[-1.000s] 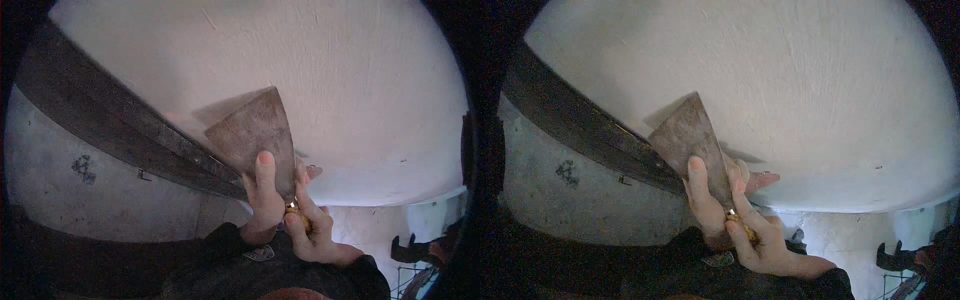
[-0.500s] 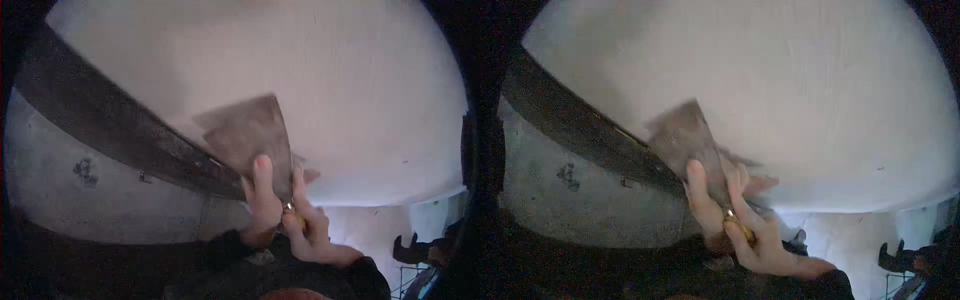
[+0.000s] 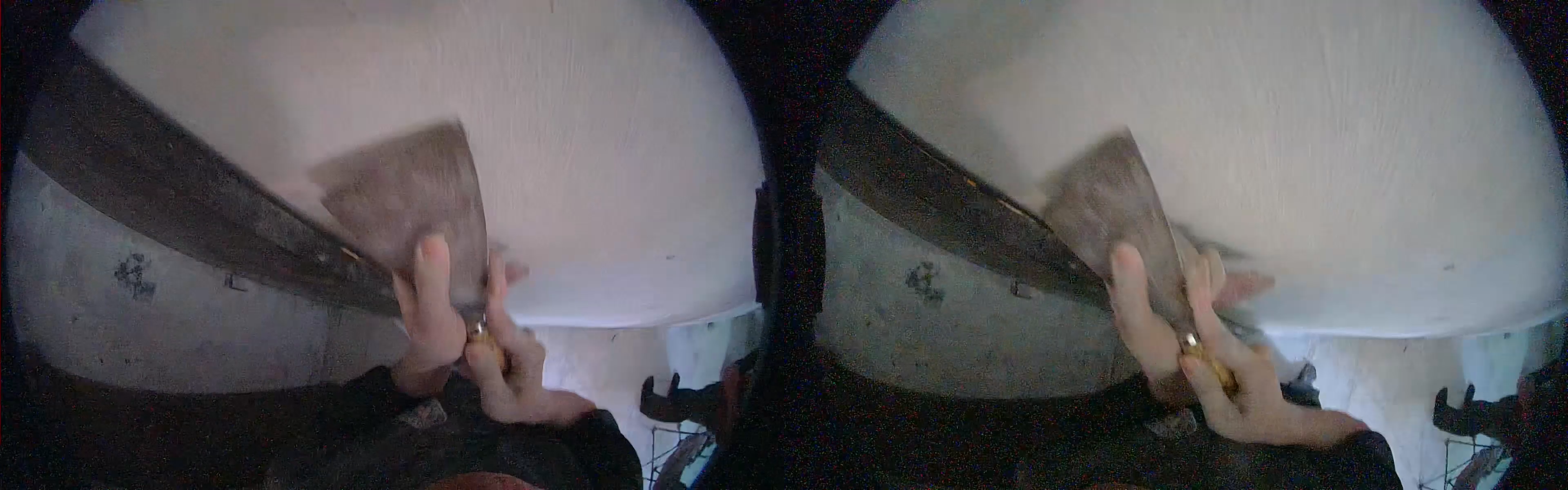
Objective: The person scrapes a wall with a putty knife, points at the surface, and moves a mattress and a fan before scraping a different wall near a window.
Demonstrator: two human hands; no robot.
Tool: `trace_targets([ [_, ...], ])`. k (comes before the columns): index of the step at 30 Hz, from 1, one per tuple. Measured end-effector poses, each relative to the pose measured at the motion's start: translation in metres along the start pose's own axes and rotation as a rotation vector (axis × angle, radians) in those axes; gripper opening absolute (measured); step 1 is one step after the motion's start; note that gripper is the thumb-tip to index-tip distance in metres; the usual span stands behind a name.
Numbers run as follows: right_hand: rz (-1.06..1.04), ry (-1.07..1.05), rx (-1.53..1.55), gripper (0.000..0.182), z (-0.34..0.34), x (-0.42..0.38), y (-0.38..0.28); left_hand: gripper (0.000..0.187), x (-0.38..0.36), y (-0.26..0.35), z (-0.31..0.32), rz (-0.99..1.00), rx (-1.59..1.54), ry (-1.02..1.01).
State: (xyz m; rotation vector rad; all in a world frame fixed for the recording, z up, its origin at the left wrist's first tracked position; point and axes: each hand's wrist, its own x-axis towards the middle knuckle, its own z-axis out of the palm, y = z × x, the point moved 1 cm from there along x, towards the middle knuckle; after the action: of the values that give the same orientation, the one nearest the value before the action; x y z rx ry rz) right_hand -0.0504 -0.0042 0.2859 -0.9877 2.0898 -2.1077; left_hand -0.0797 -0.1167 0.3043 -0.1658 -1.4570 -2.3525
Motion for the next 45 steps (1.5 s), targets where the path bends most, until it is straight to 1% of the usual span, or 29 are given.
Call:
trace_targets([
  [2,0.082,-0.035,0.195,0.058,0.007,-0.002,0.001,0.045,0.003,0.004,0.001,0.003,-0.228,0.060],
  [3,-0.060,-0.018,0.191,0.059,0.005,-0.001,0.007,0.045,-0.002,0.003,0.006,-0.008,-0.229,0.076],
  [4,-0.069,-0.021,0.184,0.059,0.005,-0.005,0.011,0.045,-0.003,0.004,0.009,-0.013,-0.105,0.098],
  [5,0.034,-0.003,0.223,0.058,0.006,-0.014,0.012,0.045,-0.004,0.006,0.011,-0.016,0.019,0.124],
  [6,0.127,0.016,0.258,0.058,0.004,-0.013,0.013,0.045,-0.003,0.005,0.009,0.003,0.013,0.119],
  [7,0.104,0.014,0.246,0.058,0.001,-0.007,0.011,0.045,0.000,0.000,0.005,0.013,-0.029,0.089],
  [8,0.162,-0.039,0.240,0.058,-0.001,-0.003,0.008,0.045,-0.001,-0.006,0.002,0.008,-0.069,0.065],
  [9,0.237,-0.092,0.243,0.057,0.000,-0.004,0.005,0.046,0.004,-0.005,0.001,0.064,-0.111,0.011],
  [10,0.250,-0.091,0.248,0.057,-0.003,-0.007,0.006,0.046,-0.001,-0.005,0.006,0.053,-0.110,0.019],
  [12,0.123,-0.038,0.251,0.055,-0.005,-0.004,0.004,0.048,0.000,0.002,0.015,-0.011,-0.074,0.066],
  [13,0.110,-0.031,0.249,0.055,-0.005,-0.006,0.004,0.048,-0.002,0.000,0.014,-0.004,-0.073,0.052],
  [15,0.153,0.008,0.299,0.054,-0.010,-0.012,0.009,0.050,-0.005,-0.011,0.014,-0.011,0.075,0.081],
  [16,0.134,0.014,0.291,0.054,-0.011,-0.005,0.009,0.050,0.002,-0.011,0.014,0.003,0.072,0.066],
  [18,0.173,-0.032,0.238,0.054,-0.008,-0.001,0.007,0.051,0.005,-0.008,0.014,0.051,-0.114,0.065],
  [19,0.185,-0.038,0.240,0.054,-0.007,-0.006,0.007,0.051,-0.001,-0.006,0.015,0.045,-0.114,0.077],
  [21,0.096,-0.090,0.206,0.073,-0.005,-0.007,0.011,0.052,-0.002,-0.001,0.019,0.041,0.001,0.152],
  [22,0.083,-0.089,0.203,0.073,-0.005,-0.008,0.012,0.052,-0.003,-0.003,0.017,0.051,0.001,0.144],
  [24,0.183,-0.098,0.249,0.074,-0.010,-0.007,0.015,0.052,0.002,-0.009,0.016,0.042,0.079,0.088],
  [25,0.182,-0.098,0.249,0.074,-0.010,-0.003,0.011,0.052,0.006,-0.004,0.017,0.042,0.080,0.087],
  [27,0.270,-0.068,0.363,0.057,-0.010,0.002,0.000,0.052,0.011,0.008,0.021,0.151,0.056,0.038],
  [28,0.271,-0.072,0.361,0.057,-0.011,-0.001,0.000,0.052,0.006,0.006,0.022,0.153,0.054,0.042],
  [30,0.260,-0.028,0.327,0.058,-0.013,-0.009,0.000,0.052,-0.003,-0.002,0.022,-0.070,0.075,0.157],
  [34,0.251,-0.020,0.312,0.058,-0.003,-0.008,0.006,0.053,0.001,-0.006,0.014,-0.020,0.035,0.126],
  [37,0.255,-0.051,0.287,0.058,-0.002,-0.007,-0.004,0.050,-0.003,0.006,0.025,0.000,-0.067,0.133],
  [39,0.271,-0.023,0.334,0.058,-0.006,-0.007,-0.008,0.049,-0.007,0.008,0.038,-0.041,-0.011,0.432],
  [40,0.263,-0.024,0.327,0.058,-0.006,-0.006,-0.008,0.049,-0.005,0.007,0.030,-0.035,-0.019,0.427],
  [42,0.334,-0.067,0.296,0.056,-0.008,-0.007,0.001,0.048,0.005,0.001,0.016,0.060,-0.024,0.054],
  [43,0.342,-0.067,0.296,0.056,-0.005,-0.005,-0.002,0.048,0.004,0.006,0.017,0.054,-0.025,0.057],
  [45,0.244,-0.054,0.261,0.056,-0.002,0.000,-0.011,0.049,0.002,0.017,0.026,0.068,-0.070,0.182],
])
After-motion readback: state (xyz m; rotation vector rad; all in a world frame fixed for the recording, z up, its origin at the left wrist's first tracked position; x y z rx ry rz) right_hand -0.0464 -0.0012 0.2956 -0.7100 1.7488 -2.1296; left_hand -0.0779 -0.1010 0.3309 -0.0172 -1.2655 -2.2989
